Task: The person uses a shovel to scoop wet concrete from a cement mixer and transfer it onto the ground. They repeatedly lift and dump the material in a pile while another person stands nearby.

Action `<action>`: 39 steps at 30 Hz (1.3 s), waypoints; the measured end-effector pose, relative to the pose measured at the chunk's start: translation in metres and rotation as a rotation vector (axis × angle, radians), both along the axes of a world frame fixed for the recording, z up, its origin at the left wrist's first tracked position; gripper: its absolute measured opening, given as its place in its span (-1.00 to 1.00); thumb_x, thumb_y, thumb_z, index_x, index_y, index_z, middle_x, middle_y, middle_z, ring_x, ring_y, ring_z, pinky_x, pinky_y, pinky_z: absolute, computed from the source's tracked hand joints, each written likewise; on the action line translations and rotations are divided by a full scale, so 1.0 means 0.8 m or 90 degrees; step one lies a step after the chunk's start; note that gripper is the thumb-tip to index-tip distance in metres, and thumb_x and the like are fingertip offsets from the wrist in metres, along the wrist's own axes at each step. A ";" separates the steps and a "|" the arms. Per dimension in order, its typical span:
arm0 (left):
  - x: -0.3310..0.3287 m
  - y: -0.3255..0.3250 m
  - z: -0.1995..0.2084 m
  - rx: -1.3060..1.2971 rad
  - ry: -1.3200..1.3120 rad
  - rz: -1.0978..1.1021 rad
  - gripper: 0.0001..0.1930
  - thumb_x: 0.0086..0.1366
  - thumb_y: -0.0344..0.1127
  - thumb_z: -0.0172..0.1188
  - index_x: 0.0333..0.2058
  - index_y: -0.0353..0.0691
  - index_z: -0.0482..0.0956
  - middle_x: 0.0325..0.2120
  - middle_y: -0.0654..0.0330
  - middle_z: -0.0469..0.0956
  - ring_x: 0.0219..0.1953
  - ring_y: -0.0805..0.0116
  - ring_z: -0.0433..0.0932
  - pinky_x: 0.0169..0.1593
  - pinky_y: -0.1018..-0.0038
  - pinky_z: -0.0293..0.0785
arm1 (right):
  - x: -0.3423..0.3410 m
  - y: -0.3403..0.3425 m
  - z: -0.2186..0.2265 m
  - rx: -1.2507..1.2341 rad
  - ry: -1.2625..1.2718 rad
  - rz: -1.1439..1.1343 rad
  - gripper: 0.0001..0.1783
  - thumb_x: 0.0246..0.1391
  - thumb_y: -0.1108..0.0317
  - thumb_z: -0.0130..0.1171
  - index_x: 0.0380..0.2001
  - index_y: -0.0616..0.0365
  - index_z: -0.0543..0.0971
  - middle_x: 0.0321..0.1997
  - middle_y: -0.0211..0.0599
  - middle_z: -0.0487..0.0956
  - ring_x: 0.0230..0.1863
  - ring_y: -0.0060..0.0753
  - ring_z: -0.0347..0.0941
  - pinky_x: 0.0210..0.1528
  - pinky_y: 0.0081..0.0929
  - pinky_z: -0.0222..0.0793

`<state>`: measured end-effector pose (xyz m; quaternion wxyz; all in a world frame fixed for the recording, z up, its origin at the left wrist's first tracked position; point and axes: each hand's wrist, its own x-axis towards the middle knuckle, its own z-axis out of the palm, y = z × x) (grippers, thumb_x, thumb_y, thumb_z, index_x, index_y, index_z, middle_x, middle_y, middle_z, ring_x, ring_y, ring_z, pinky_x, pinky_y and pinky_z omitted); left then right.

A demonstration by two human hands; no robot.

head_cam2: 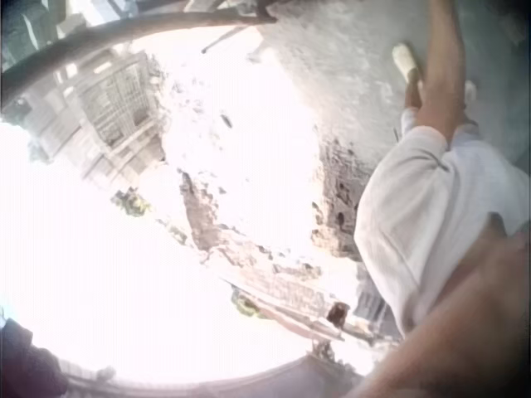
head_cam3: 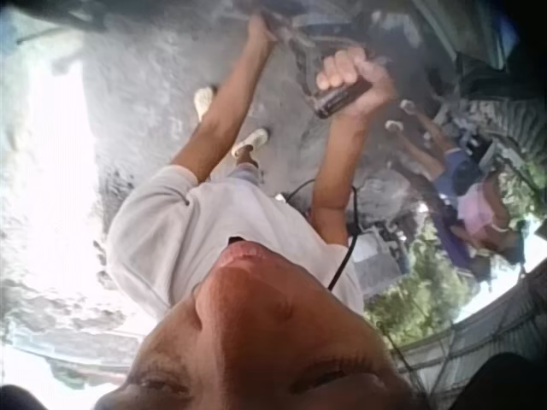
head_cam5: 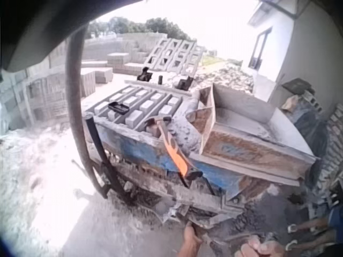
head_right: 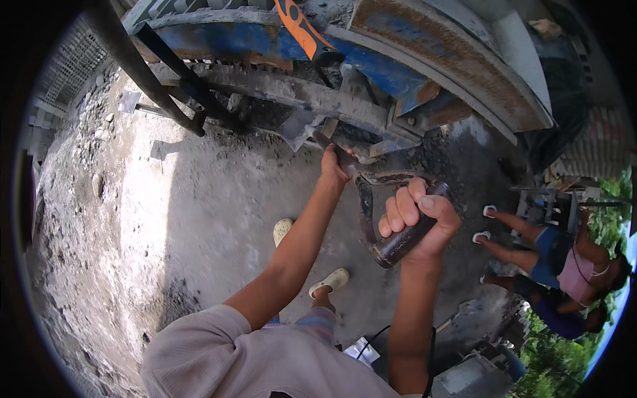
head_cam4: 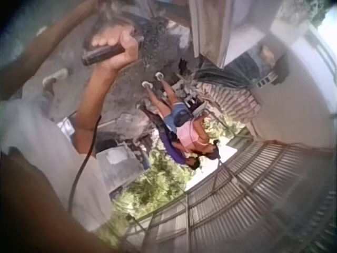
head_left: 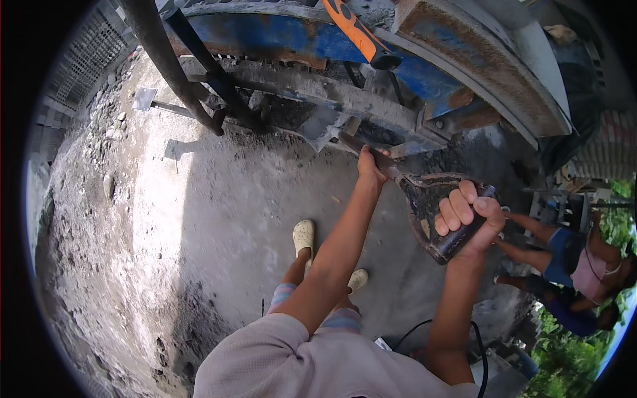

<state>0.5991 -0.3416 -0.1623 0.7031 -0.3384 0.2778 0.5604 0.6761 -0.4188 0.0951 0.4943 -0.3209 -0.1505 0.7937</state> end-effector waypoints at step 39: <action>-0.150 0.018 -0.050 -0.106 0.046 -0.127 -0.74 0.17 -0.10 -0.18 -0.38 -0.18 0.17 -0.63 0.18 0.28 -0.69 0.34 0.31 -0.66 0.41 0.34 | -0.146 -0.013 -0.051 -0.063 0.116 -0.144 -0.94 -0.32 0.38 -0.13 -0.65 0.05 0.24 -0.75 -0.40 0.21 -0.67 -0.42 0.17 -0.55 -0.38 0.20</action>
